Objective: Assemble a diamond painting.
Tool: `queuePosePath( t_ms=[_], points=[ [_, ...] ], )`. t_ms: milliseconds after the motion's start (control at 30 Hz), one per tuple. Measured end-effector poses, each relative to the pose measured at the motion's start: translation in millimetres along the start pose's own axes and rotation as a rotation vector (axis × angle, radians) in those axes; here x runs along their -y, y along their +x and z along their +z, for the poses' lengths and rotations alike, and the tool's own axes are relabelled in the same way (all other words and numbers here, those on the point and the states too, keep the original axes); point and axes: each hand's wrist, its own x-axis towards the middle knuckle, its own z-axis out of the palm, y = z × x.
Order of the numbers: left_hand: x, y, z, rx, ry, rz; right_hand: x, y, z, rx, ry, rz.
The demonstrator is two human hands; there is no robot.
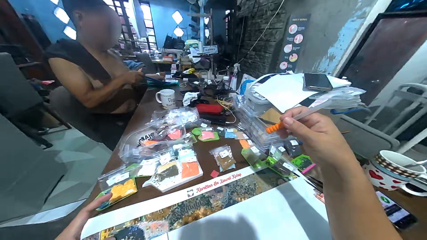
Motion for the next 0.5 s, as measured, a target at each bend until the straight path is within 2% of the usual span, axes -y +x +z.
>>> queuePosePath(
  t_ms=[200, 333, 500],
  points=[
    [-3, 0, 0, -0.001, 0.024, -0.027, 0, -4, 6, 0.042, -0.034, 0.017],
    [-3, 0, 1, -0.002, -0.009, -0.017, 0, -5, 13, 0.081, -0.037, 0.088],
    [-6, -2, 1, -0.007, -0.025, -0.047, -18, -8, 32, 0.292, -0.140, 0.206]
  ],
)
